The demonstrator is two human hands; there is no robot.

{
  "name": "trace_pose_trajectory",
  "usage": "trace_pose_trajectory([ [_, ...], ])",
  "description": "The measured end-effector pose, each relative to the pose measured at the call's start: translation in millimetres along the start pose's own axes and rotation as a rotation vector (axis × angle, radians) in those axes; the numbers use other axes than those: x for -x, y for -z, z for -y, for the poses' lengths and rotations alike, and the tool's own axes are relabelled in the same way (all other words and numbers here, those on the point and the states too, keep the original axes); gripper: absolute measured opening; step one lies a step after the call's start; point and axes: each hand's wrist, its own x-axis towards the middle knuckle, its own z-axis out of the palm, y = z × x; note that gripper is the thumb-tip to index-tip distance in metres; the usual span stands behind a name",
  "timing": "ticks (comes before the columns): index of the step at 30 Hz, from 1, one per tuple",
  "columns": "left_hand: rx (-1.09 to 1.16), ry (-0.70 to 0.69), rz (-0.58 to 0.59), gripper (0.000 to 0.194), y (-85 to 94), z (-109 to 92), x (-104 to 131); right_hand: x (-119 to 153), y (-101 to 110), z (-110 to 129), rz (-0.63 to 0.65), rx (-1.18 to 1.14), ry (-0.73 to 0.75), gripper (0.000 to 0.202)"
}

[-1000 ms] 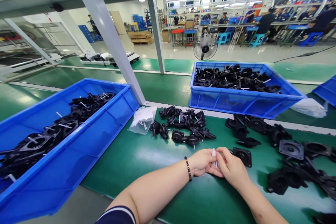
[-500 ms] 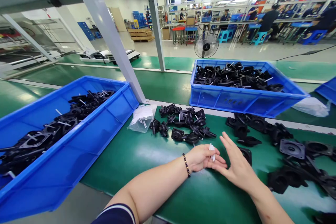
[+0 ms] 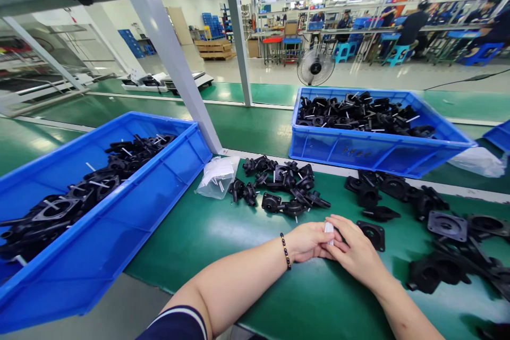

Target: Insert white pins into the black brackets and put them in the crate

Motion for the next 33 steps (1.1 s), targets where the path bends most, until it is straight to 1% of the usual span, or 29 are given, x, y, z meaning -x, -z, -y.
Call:
trace_pose_trajectory([
  [3,-0.051,-0.043,-0.016,0.041,-3.2,0,0,-2,0,5,-0.05,-0.036,-0.013,0.03],
  [5,-0.094,-0.108,-0.03,0.045,-5.7,2,0,-3,0,8,-0.079,-0.067,-0.015,0.029],
  [8,-0.215,-0.251,-0.035,0.048,-9.7,3,0,-3,5,11,-0.083,-0.13,-0.036,0.04],
  [10,-0.329,-0.318,-0.041,0.049,-11.9,3,1,-3,11,12,-0.065,-0.181,-0.063,0.048],
  [12,-0.422,-0.347,-0.047,0.049,-12.9,3,3,-3,16,13,-0.055,-0.25,-0.068,0.042],
  [15,-0.55,-0.381,-0.07,0.042,-11.4,4,5,-2,21,14,-0.085,-0.373,-0.064,0.024],
  [17,-0.682,-0.427,-0.082,0.034,-8.7,6,6,-2,21,16,-0.112,-0.44,-0.075,0.018],
  [20,-0.917,-0.561,-0.062,0.023,-4.3,9,8,-3,22,21,-0.136,-0.499,-0.063,0.014],
  [23,-1.091,-0.699,-0.039,0.019,-3.0,8,10,-3,24,26,-0.165,-0.524,-0.019,0.016],
  [26,-1.144,-0.775,-0.027,0.019,-5.3,6,13,-1,25,28,-0.188,-0.518,-0.006,0.014],
  [33,-1.204,-0.861,-0.005,0.018,-9.6,3,15,2,26,31,-0.191,-0.48,0.017,0.011],
])
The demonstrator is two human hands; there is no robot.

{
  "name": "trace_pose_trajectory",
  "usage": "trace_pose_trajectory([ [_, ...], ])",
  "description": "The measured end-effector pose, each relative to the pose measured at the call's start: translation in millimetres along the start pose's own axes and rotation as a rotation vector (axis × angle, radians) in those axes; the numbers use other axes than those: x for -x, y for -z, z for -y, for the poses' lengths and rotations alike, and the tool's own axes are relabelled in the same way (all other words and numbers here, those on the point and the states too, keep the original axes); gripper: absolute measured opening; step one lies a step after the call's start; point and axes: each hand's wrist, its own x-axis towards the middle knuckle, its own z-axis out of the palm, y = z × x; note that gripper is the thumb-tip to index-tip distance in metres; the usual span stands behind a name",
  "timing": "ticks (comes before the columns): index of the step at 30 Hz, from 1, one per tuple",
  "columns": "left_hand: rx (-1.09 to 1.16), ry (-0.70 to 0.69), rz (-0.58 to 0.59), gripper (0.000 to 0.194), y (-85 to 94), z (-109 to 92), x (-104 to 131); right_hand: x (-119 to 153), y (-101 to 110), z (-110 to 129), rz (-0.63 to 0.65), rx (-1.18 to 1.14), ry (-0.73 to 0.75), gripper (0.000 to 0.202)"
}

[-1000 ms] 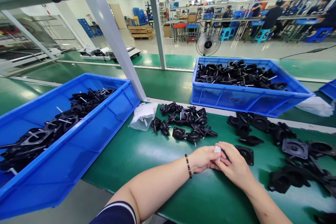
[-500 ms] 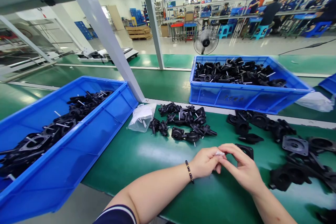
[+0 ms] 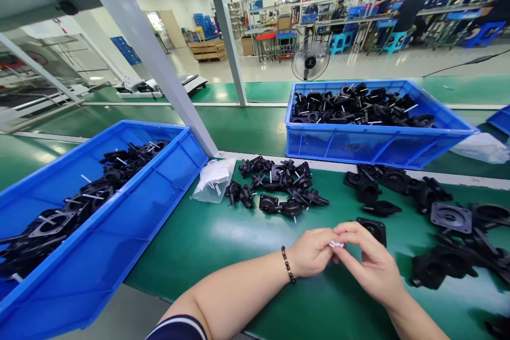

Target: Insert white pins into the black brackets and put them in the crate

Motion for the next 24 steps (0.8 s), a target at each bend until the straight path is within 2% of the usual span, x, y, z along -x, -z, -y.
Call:
trace_pose_trajectory([
  [14,-0.057,-0.019,0.042,0.022,-2.7,5.2,0.7,-2.5,-0.6,2.8,-0.02,0.046,0.047,0.011],
  [21,-0.011,0.047,0.079,0.024,-2.0,5.8,1.7,-1.8,-1.6,3.9,-0.035,0.025,0.04,0.011],
  [24,0.108,0.14,0.082,0.028,-3.1,3.8,0.4,-1.2,0.8,5.2,-0.051,-0.012,0.022,0.012],
])
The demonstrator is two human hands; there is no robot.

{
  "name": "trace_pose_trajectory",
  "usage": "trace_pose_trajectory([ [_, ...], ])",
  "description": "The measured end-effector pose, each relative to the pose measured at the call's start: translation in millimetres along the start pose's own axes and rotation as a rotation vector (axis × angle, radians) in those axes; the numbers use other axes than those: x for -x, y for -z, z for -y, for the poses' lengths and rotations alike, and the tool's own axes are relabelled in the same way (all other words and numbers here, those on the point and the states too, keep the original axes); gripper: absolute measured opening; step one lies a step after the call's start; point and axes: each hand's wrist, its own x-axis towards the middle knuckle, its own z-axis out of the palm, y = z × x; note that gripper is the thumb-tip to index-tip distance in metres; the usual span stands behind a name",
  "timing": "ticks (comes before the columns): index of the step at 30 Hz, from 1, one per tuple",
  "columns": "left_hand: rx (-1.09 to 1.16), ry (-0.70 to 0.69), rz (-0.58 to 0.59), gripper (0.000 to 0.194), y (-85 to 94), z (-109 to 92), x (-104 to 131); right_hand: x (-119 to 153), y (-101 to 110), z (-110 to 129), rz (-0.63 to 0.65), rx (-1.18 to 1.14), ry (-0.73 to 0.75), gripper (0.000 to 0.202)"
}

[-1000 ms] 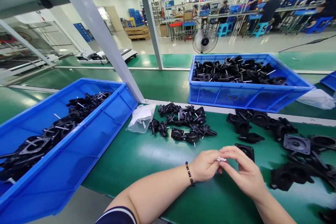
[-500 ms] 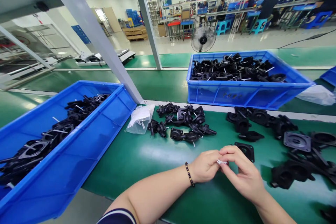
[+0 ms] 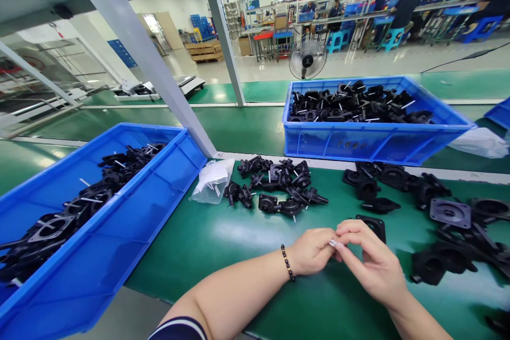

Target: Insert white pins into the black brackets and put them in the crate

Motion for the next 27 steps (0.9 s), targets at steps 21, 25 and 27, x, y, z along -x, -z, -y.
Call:
trace_pose_trajectory([
  [21,1.226,0.617,-0.112,0.045,9.6,4,-12,-4,0,-20,0.217,0.412,0.31,0.025],
  [25,0.876,0.49,-0.069,0.046,1.7,10,-10,-2,1,-19,0.072,0.35,0.153,0.023],
  [27,0.643,0.43,-0.019,0.043,-1.7,12,-8,-2,1,-18,0.003,0.297,0.033,0.02],
])
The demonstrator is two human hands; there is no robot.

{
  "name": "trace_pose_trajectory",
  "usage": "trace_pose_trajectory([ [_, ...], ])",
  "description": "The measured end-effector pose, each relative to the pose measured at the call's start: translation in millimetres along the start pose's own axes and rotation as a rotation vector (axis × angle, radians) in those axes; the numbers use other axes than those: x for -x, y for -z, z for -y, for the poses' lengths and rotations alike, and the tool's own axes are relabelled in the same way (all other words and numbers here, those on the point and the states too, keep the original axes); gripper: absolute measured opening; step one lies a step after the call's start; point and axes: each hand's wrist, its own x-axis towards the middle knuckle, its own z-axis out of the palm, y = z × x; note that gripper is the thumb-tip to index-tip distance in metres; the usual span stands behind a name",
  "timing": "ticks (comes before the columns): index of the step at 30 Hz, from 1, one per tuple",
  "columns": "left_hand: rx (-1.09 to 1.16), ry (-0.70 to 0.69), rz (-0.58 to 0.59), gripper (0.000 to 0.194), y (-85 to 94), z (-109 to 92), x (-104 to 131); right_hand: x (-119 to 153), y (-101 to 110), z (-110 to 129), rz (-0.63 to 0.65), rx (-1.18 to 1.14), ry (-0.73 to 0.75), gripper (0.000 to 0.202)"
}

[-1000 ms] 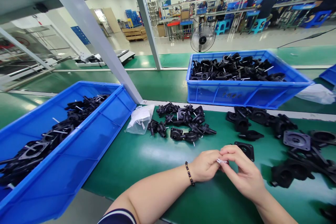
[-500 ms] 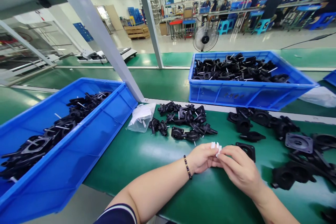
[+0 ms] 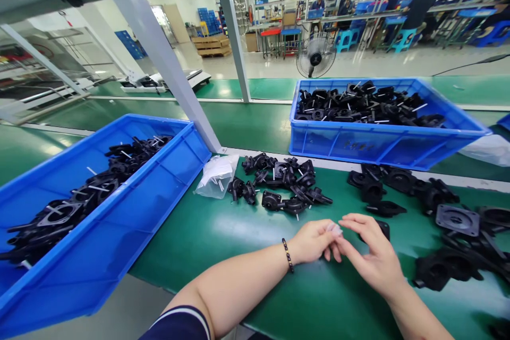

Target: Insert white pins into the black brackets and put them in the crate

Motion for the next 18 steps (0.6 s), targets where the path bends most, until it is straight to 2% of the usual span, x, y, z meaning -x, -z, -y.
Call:
trace_pose_trajectory([
  [4,-0.423,-0.086,0.024,0.024,-2.0,-2,6,0,0,4,0.066,-0.104,-0.135,0.008],
  [7,-0.574,-0.147,0.052,0.025,-3.6,-10,10,0,-1,7,0.124,-0.132,-0.153,0.006],
  [14,-0.573,-0.129,0.109,0.029,-2.8,-7,9,0,1,8,0.164,-0.166,-0.164,0.012],
  [18,-0.408,-0.038,0.125,0.037,-4.2,-4,7,4,3,3,0.087,-0.201,-0.193,0.012],
])
